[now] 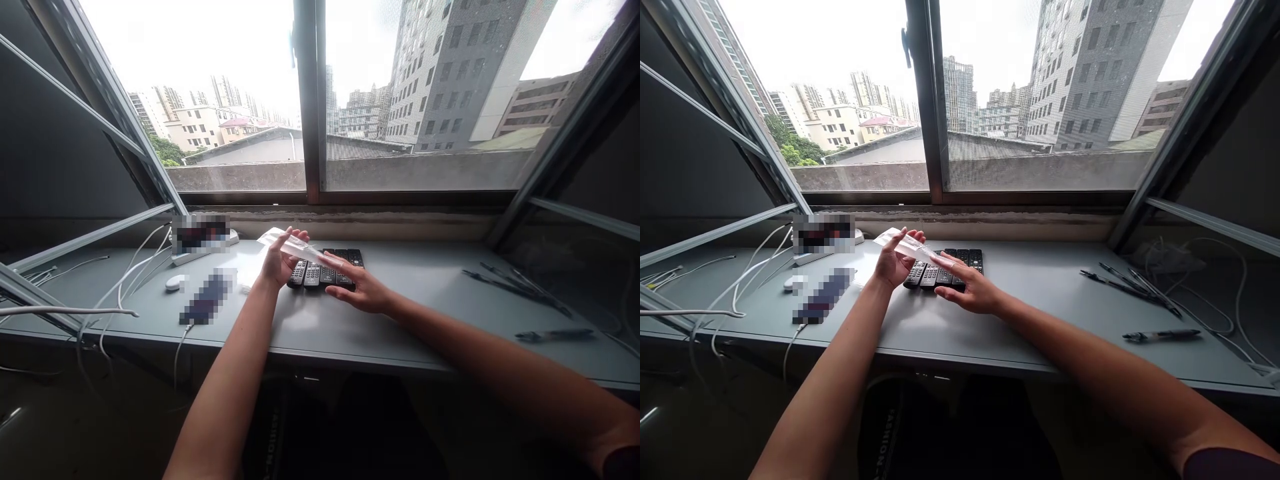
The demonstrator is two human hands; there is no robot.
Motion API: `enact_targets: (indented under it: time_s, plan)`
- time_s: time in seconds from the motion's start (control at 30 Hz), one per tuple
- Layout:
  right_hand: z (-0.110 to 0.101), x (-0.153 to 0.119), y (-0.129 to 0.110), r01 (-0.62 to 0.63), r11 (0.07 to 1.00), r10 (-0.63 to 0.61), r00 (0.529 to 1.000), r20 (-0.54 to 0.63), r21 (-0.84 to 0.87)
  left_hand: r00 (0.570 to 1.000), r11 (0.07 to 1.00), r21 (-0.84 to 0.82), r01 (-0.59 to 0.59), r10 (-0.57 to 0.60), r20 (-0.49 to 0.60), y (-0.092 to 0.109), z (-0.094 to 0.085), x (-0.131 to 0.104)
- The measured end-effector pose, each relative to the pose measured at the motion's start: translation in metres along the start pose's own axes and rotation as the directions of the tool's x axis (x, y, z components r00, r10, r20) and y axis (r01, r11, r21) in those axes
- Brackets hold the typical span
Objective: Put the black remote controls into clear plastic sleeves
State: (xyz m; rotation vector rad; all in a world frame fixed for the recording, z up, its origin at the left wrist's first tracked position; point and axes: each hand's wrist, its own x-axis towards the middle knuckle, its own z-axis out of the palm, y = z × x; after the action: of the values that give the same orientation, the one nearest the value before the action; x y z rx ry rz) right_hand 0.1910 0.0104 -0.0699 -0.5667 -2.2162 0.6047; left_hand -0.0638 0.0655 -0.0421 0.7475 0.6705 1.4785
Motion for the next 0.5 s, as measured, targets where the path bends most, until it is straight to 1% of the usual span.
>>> enact_targets:
  time_s: [0.13,0.2,0.3,0.37,0.43,0.47,0.5]
  plan:
    - [0.000,0.000,0.002,-0.024,1.000,0.024,1.000,-0.019,-0.017,0.989,0.989,0.110,0.094,-0.105,0.099,-0.002,0.000,-0.002]
    - [0.000,0.000,0.000,-0.019,1.000,0.018,0.999,-0.033,-0.021,0.990,0.987,0.127,0.096,-0.107,0.088,-0.003,-0.001,-0.001]
    - [-0.001,0.001,-0.003,0.011,1.000,-0.012,0.996,-0.090,-0.009,0.999,0.997,0.067,0.046,-0.046,-0.014,0.000,-0.004,0.003]
    - [-0.004,0.002,0.001,0.009,1.000,-0.008,0.982,-0.189,0.006,0.994,1.000,-0.012,-0.007,0.006,-0.109,0.004,-0.006,0.005]
    - [-0.009,0.002,0.013,-0.047,0.999,0.038,0.945,-0.326,-0.019,0.978,0.993,-0.100,-0.056,0.035,-0.207,0.008,-0.007,0.006]
    - [-0.012,0.002,0.022,-0.110,0.991,0.071,0.907,-0.415,-0.072,0.968,0.987,-0.142,-0.078,0.041,-0.248,0.010,-0.008,0.006]
    - [-0.015,0.001,0.032,-0.188,0.972,0.098,0.872,-0.479,-0.143,0.959,0.979,-0.181,-0.092,0.039,-0.281,0.012,-0.009,0.006]
